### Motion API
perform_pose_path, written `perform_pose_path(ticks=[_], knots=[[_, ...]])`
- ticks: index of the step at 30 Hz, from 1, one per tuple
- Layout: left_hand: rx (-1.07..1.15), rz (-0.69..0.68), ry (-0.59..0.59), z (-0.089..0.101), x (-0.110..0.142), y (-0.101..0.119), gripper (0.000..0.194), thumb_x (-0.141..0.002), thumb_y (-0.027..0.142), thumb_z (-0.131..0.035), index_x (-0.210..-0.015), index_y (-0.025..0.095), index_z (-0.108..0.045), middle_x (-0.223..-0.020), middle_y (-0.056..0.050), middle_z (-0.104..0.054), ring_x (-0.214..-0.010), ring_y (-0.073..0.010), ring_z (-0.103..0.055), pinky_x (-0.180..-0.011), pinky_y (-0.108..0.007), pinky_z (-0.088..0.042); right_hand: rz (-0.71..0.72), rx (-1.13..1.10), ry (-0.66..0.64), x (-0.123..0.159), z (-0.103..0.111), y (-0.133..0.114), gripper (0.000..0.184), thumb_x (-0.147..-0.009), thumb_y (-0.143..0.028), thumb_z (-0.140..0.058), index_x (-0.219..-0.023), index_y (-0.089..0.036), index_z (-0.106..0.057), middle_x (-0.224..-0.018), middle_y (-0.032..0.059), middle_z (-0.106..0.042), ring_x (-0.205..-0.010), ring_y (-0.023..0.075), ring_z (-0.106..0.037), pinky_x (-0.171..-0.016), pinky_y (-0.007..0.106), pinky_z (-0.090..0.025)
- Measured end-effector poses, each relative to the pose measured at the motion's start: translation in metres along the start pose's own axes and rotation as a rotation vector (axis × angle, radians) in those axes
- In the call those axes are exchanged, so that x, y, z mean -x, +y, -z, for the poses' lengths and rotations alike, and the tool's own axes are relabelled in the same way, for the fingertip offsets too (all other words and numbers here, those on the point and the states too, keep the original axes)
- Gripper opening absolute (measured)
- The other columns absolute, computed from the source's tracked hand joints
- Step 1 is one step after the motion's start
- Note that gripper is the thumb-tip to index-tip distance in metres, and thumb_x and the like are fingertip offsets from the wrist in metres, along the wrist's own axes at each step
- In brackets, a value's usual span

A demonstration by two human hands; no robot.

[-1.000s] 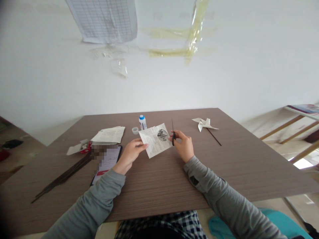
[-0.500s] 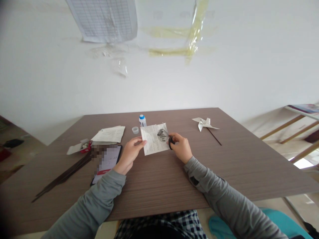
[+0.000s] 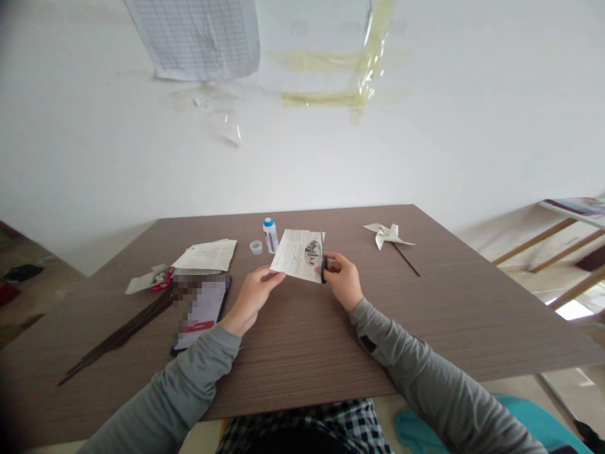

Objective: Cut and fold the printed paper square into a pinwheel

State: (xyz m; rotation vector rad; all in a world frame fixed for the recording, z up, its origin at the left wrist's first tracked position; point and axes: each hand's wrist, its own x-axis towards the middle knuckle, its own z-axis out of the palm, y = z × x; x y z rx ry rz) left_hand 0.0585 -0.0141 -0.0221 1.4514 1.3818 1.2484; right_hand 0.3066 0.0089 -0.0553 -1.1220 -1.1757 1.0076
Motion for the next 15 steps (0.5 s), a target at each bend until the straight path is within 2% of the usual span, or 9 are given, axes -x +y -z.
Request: perform_pose_path(ticks=[7,11,15], knots=[[0.037,0.023,0.132,0.001,-0.003,-0.004,0.016,-0.083,0.040,-0.086,-0.083,0.023,-0.088,-0.103,-0.010,-0.093,-0.111,-0.0347,-0.084,-0.106,-0.044,-0.059,-0.034,-0.003,-0.040,0.007,-0.008,-0.004,0.062,-0.063,-0.051,-0.105,-0.111,-0.021,-0.079,-0.084,0.0060,-0.087,-0.079,0.0281,-0.081,-0.071,0.039,-0.065],[0.082,0.030,0.077,-0.005,0.001,-0.007,0.026,-0.084,0.047,-0.087,-0.089,0.022,-0.090,-0.110,-0.013,-0.094,-0.115,-0.0368,-0.085,-0.108,-0.045,-0.060,-0.057,-0.059,-0.018,0.012,-0.016,-0.005,0.061,-0.062,-0.048,-0.106,-0.110,-0.022,-0.078,-0.083,0.0050,-0.087,-0.077,0.0270,-0.081,-0.070,0.038,-0.064],[0.097,0.011,0.003,-0.014,0.006,-0.007,0.031,-0.082,0.047,-0.090,-0.098,0.020,-0.093,-0.118,-0.015,-0.094,-0.114,-0.0390,-0.087,-0.105,-0.048,-0.064,-0.066,-0.104,-0.006,0.018,-0.022,-0.006,0.060,-0.064,-0.046,-0.106,-0.111,-0.022,-0.078,-0.083,0.0039,-0.088,-0.077,0.0259,-0.080,-0.070,0.037,-0.064]])
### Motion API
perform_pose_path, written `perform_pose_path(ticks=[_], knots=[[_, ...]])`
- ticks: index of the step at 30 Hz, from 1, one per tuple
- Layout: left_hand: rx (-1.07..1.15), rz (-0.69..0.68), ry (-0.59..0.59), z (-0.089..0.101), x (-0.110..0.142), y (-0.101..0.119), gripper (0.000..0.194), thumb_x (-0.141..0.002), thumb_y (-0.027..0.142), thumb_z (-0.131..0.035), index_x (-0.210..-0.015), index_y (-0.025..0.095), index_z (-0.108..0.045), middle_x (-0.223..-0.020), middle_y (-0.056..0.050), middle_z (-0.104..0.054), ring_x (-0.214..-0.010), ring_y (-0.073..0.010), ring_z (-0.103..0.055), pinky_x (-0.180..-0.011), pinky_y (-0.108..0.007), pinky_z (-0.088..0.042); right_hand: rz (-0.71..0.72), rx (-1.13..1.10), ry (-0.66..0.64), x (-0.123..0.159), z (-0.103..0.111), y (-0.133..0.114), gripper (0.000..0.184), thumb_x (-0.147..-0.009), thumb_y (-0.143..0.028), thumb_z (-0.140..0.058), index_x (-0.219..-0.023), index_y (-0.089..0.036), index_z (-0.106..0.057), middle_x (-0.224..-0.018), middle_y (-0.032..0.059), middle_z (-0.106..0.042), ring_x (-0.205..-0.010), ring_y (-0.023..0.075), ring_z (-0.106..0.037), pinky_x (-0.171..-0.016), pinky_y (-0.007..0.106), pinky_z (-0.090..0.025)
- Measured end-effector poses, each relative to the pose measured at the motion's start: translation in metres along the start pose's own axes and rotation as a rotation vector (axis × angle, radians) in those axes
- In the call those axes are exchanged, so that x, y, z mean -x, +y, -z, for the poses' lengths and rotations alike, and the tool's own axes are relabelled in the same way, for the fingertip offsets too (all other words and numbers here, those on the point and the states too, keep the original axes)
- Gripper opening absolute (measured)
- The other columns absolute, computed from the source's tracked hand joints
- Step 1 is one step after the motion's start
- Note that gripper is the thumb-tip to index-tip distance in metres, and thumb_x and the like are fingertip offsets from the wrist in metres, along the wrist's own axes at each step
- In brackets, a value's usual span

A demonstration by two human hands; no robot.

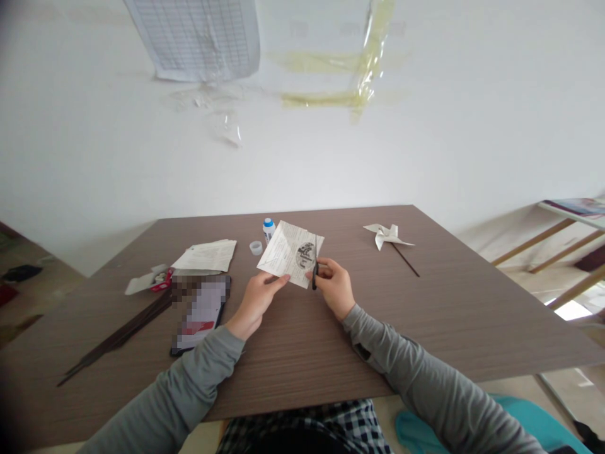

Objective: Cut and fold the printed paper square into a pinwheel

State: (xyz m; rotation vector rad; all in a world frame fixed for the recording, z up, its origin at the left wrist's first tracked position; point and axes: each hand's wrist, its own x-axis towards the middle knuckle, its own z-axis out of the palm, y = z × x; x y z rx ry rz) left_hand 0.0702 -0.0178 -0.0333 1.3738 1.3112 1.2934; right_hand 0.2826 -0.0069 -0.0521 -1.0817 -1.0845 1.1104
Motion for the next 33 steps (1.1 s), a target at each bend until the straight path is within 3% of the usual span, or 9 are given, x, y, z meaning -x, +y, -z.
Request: perform_pose_path(ticks=[7,11,16,25,33], knots=[[-0.018,-0.015,-0.065,-0.007,0.001,-0.003,0.025,-0.084,0.042,-0.092,-0.097,0.021,-0.092,-0.115,-0.016,-0.094,-0.109,-0.0403,-0.088,-0.103,-0.050,-0.067,-0.025,-0.029,0.012,0.005,-0.005,-0.002,0.058,-0.064,-0.045,-0.105,-0.110,-0.022,-0.080,-0.087,0.0064,-0.090,-0.080,0.0284,-0.084,-0.075,0.041,-0.067],[-0.046,-0.022,-0.028,-0.005,-0.001,0.001,0.022,-0.084,0.039,-0.091,-0.094,0.021,-0.092,-0.115,-0.016,-0.095,-0.109,-0.0405,-0.089,-0.102,-0.049,-0.068,-0.056,-0.007,-0.001,0.005,-0.004,-0.001,0.058,-0.064,-0.046,-0.104,-0.112,-0.022,-0.081,-0.086,0.0076,-0.090,-0.084,0.0309,-0.087,-0.079,0.043,-0.069],[-0.108,-0.020,0.058,0.007,-0.008,0.003,0.024,-0.085,0.042,-0.087,-0.094,0.021,-0.093,-0.117,-0.016,-0.095,-0.115,-0.0410,-0.088,-0.108,-0.051,-0.066,-0.079,0.070,-0.093,0.005,0.003,0.002,0.059,-0.072,-0.053,-0.101,-0.119,-0.020,-0.087,-0.091,0.0100,-0.092,-0.088,0.0317,-0.087,-0.087,0.047,-0.070],[-0.107,-0.025,0.165,0.022,-0.023,0.002,0.026,-0.083,0.044,-0.091,-0.091,0.020,-0.092,-0.113,-0.017,-0.095,-0.122,-0.0428,-0.087,-0.113,-0.051,-0.065,-0.086,0.182,-0.317,0.013,0.006,-0.003,0.054,-0.086,-0.062,-0.091,-0.119,-0.019,-0.088,-0.094,0.0118,-0.093,-0.079,0.0259,-0.082,-0.083,0.043,-0.068],[-0.072,0.010,0.216,0.024,-0.023,0.006,0.026,-0.079,0.045,-0.093,-0.086,0.020,-0.092,-0.108,-0.018,-0.095,-0.120,-0.0433,-0.087,-0.113,-0.051,-0.064,-0.136,0.132,-0.444,0.019,0.005,-0.010,0.052,-0.084,-0.062,-0.095,-0.113,-0.019,-0.088,-0.089,0.0094,-0.091,-0.072,0.0225,-0.077,-0.078,0.039,-0.064]])
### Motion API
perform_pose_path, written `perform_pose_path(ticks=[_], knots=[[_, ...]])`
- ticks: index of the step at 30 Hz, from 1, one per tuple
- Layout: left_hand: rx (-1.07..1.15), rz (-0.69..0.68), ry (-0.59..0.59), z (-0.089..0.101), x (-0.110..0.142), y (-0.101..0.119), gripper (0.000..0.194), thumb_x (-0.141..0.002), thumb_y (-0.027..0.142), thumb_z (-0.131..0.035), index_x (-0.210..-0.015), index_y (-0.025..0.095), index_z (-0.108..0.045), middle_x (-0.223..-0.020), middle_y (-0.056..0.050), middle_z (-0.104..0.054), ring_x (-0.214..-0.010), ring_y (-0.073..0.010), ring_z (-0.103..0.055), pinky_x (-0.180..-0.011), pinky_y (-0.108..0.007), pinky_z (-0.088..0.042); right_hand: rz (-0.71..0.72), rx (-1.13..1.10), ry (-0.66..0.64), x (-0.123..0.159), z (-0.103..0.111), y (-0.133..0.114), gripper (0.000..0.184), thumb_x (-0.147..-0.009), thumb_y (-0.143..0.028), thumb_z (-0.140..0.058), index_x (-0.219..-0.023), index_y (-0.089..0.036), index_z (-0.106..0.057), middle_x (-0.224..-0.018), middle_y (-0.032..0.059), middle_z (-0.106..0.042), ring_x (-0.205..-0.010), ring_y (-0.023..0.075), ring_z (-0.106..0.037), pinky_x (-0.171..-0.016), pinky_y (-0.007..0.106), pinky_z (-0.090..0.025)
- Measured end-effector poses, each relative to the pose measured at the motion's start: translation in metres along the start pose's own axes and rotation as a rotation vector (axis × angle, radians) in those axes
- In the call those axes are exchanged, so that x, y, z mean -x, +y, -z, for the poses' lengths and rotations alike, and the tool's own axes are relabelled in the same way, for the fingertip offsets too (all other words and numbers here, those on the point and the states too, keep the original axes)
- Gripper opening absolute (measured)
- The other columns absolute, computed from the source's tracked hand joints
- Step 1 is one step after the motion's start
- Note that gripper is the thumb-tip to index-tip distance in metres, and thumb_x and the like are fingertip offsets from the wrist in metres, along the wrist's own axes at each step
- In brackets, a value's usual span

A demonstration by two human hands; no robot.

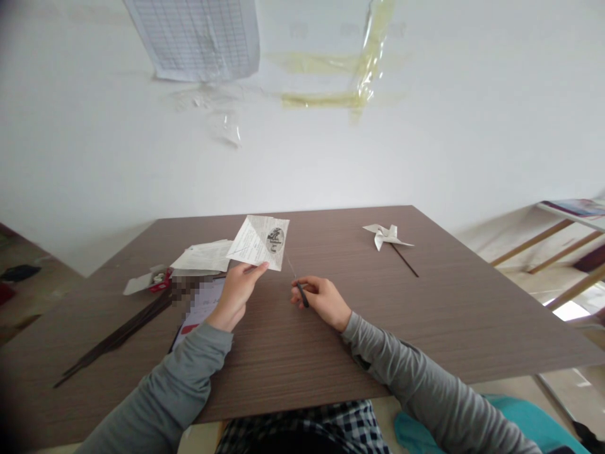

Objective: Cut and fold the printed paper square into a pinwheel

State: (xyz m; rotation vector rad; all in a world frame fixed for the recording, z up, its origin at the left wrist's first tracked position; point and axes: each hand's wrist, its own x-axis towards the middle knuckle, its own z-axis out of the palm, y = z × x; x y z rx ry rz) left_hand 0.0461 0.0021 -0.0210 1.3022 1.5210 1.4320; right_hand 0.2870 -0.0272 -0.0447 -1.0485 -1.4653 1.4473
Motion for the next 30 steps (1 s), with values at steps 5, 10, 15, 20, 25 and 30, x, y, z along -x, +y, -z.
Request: perform_pose_path(ticks=[5,10,15,20,25,30], knots=[[-0.016,0.012,0.018,0.0030,-0.0031,-0.0003,0.028,-0.078,0.049,-0.093,-0.082,0.021,-0.090,-0.105,-0.016,-0.095,-0.117,-0.0429,-0.087,-0.112,-0.051,-0.063,-0.003,0.033,-0.066,0.0020,0.0030,-0.0041,0.051,-0.085,-0.059,-0.095,-0.113,-0.018,-0.089,-0.085,0.0081,-0.089,-0.068,0.0202,-0.072,-0.075,0.037,-0.061],[0.007,-0.004,-0.005,0.0035,-0.0035,0.0000,0.028,-0.077,0.047,-0.093,-0.087,0.021,-0.092,-0.109,-0.015,-0.095,-0.120,-0.0430,-0.087,-0.113,-0.052,-0.063,-0.024,0.039,-0.129,0.0029,0.0027,-0.0053,0.051,-0.084,-0.058,-0.097,-0.112,-0.017,-0.089,-0.084,0.0075,-0.087,-0.068,0.0202,-0.071,-0.074,0.037,-0.061],[0.047,-0.013,-0.036,0.0013,-0.0010,0.0019,0.028,-0.077,0.046,-0.093,-0.090,0.021,-0.093,-0.112,-0.015,-0.095,-0.121,-0.0428,-0.087,-0.112,-0.051,-0.065,-0.042,0.026,-0.146,0.0026,0.0015,-0.0051,0.053,-0.082,-0.059,-0.099,-0.113,-0.017,-0.089,-0.083,0.0075,-0.087,-0.066,0.0196,-0.070,-0.072,0.036,-0.060],[0.080,-0.011,-0.044,-0.0001,0.0000,0.0007,0.032,-0.078,0.048,-0.095,-0.094,0.020,-0.093,-0.114,-0.015,-0.095,-0.123,-0.0424,-0.087,-0.115,-0.051,-0.064,-0.037,0.019,-0.147,0.0030,0.0012,-0.0069,0.053,-0.081,-0.060,-0.100,-0.112,-0.017,-0.090,-0.083,0.0074,-0.088,-0.066,0.0190,-0.071,-0.071,0.035,-0.060],[0.085,0.011,-0.025,-0.0009,-0.0005,-0.0022,0.037,-0.076,0.051,-0.098,-0.094,0.019,-0.093,-0.114,-0.016,-0.095,-0.125,-0.0425,-0.086,-0.117,-0.051,-0.062,-0.040,0.005,-0.137,0.0034,0.0006,-0.0077,0.054,-0.079,-0.060,-0.102,-0.109,-0.018,-0.090,-0.082,0.0075,-0.089,-0.065,0.0195,-0.072,-0.069,0.034,-0.060],[0.102,0.007,-0.028,-0.0013,-0.0003,-0.0022,0.040,-0.074,0.054,-0.100,-0.093,0.020,-0.093,-0.113,-0.015,-0.095,-0.125,-0.0417,-0.086,-0.117,-0.050,-0.062,-0.050,0.001,-0.136,0.0037,0.0000,-0.0087,0.053,-0.078,-0.059,-0.102,-0.109,-0.018,-0.091,-0.082,0.0075,-0.089,-0.065,0.0192,-0.072,-0.069,0.034,-0.060]])
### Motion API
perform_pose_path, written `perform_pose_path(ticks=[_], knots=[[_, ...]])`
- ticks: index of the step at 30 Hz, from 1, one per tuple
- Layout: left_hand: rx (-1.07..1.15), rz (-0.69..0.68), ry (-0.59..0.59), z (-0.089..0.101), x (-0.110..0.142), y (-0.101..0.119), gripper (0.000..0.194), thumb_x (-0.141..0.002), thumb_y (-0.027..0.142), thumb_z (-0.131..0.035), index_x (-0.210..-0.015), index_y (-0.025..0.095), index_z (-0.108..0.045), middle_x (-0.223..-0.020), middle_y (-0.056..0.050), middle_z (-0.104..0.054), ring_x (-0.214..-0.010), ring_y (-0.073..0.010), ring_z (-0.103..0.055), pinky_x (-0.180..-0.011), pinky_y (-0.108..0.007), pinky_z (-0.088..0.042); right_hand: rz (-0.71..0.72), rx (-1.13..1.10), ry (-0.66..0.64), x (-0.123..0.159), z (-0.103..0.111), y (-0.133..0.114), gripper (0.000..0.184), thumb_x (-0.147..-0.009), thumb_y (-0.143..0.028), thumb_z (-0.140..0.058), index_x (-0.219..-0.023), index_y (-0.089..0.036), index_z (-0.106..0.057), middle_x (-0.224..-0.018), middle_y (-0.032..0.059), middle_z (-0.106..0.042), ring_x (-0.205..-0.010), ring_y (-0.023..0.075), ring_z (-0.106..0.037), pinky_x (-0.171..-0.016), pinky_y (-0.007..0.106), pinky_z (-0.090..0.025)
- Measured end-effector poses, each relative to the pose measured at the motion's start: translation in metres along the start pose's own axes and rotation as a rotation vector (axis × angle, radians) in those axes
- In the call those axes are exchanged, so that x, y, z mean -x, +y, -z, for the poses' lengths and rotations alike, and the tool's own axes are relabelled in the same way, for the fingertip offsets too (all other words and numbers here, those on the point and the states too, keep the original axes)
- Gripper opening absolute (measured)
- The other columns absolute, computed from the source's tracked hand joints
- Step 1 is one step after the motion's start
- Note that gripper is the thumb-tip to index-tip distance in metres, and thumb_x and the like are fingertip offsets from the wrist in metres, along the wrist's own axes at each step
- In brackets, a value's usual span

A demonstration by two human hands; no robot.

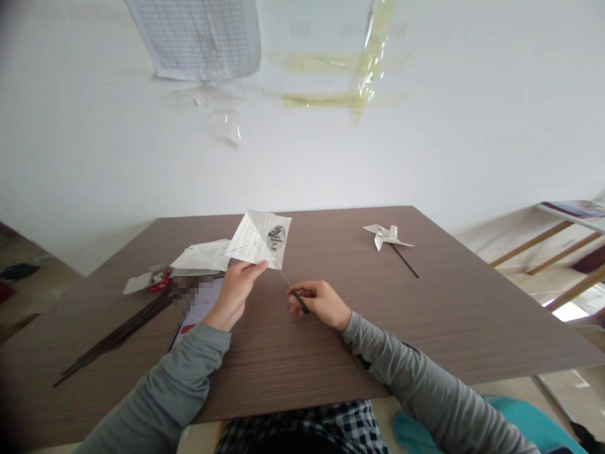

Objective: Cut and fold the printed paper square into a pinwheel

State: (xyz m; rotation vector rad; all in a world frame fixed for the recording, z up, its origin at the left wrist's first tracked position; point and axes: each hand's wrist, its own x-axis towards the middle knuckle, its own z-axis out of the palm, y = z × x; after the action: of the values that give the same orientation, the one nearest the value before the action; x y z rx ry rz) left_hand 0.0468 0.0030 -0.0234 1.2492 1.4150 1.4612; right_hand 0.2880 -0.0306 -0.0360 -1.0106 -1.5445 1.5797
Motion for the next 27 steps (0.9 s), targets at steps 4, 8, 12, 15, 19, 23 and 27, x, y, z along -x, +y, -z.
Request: perform_pose_path(ticks=[4,8,12,15,19,23,27], knots=[[-0.001,0.000,-0.003,0.0004,-0.0003,0.0006,0.040,-0.073,0.055,-0.099,-0.091,0.020,-0.093,-0.112,-0.015,-0.095,-0.124,-0.0426,-0.086,-0.117,-0.051,-0.061,0.004,-0.008,-0.002,-0.0002,-0.0001,0.0005,0.052,-0.080,-0.059,-0.101,-0.109,-0.018,-0.090,-0.082,0.0072,-0.088,-0.065,0.0185,-0.070,-0.071,0.035,-0.060],[-0.018,-0.005,-0.005,0.0016,-0.0009,0.0007,0.039,-0.074,0.054,-0.098,-0.091,0.020,-0.093,-0.111,-0.016,-0.095,-0.123,-0.0431,-0.086,-0.115,-0.051,-0.062,0.014,0.000,-0.005,-0.0006,0.0003,0.0016,0.054,-0.080,-0.060,-0.101,-0.110,-0.018,-0.090,-0.082,0.0072,-0.088,-0.065,0.0194,-0.071,-0.070,0.035,-0.060],[-0.025,-0.009,-0.001,0.0017,-0.0005,0.0010,0.037,-0.075,0.053,-0.098,-0.091,0.020,-0.093,-0.111,-0.016,-0.095,-0.122,-0.0423,-0.087,-0.115,-0.051,-0.063,0.011,0.008,0.003,-0.0003,0.0007,0.0009,0.053,-0.080,-0.060,-0.101,-0.110,-0.018,-0.090,-0.082,0.0073,-0.088,-0.066,0.0195,-0.072,-0.070,0.035,-0.060],[-0.015,-0.004,-0.004,0.0014,-0.0005,0.0005,0.036,-0.075,0.052,-0.099,-0.092,0.020,-0.094,-0.111,-0.015,-0.095,-0.123,-0.0421,-0.087,-0.116,-0.051,-0.063,0.011,0.010,0.005,0.0002,0.0006,-0.0001,0.050,-0.080,-0.058,-0.101,-0.109,-0.019,-0.091,-0.082,0.0072,-0.089,-0.065,0.0196,-0.072,-0.069,0.034,-0.060],[-0.008,-0.009,-0.007,0.0014,-0.0012,-0.0012,0.037,-0.075,0.052,-0.098,-0.093,0.020,-0.094,-0.112,-0.016,-0.095,-0.123,-0.0424,-0.087,-0.117,-0.052,-0.062,0.006,0.003,0.001,0.0001,0.0003,-0.0001,0.050,-0.080,-0.057,-0.101,-0.109,-0.018,-0.091,-0.082,0.0075,-0.089,-0.064,0.0195,-0.072,-0.068,0.034,-0.060],[-0.014,-0.003,-0.011,0.0013,-0.0007,-0.0015,0.036,-0.077,0.051,-0.095,-0.094,0.019,-0.094,-0.113,-0.016,-0.095,-0.123,-0.0427,-0.087,-0.117,-0.053,-0.062,-0.001,-0.001,-0.009,-0.0002,0.0003,0.0005,0.049,-0.081,-0.056,-0.100,-0.109,-0.017,-0.090,-0.081,0.0073,-0.088,-0.064,0.0187,-0.071,-0.069,0.034,-0.059],[-0.009,-0.010,-0.009,0.0012,0.0009,0.0000,0.036,-0.077,0.051,-0.096,-0.095,0.019,-0.094,-0.113,-0.016,-0.095,-0.123,-0.0422,-0.087,-0.116,-0.052,-0.063,-0.001,-0.004,-0.006,-0.0001,0.0001,0.0003,0.049,-0.080,-0.055,-0.100,-0.109,-0.018,-0.089,-0.082,0.0071,-0.089,-0.064,0.0181,-0.070,-0.069,0.033,-0.058]])
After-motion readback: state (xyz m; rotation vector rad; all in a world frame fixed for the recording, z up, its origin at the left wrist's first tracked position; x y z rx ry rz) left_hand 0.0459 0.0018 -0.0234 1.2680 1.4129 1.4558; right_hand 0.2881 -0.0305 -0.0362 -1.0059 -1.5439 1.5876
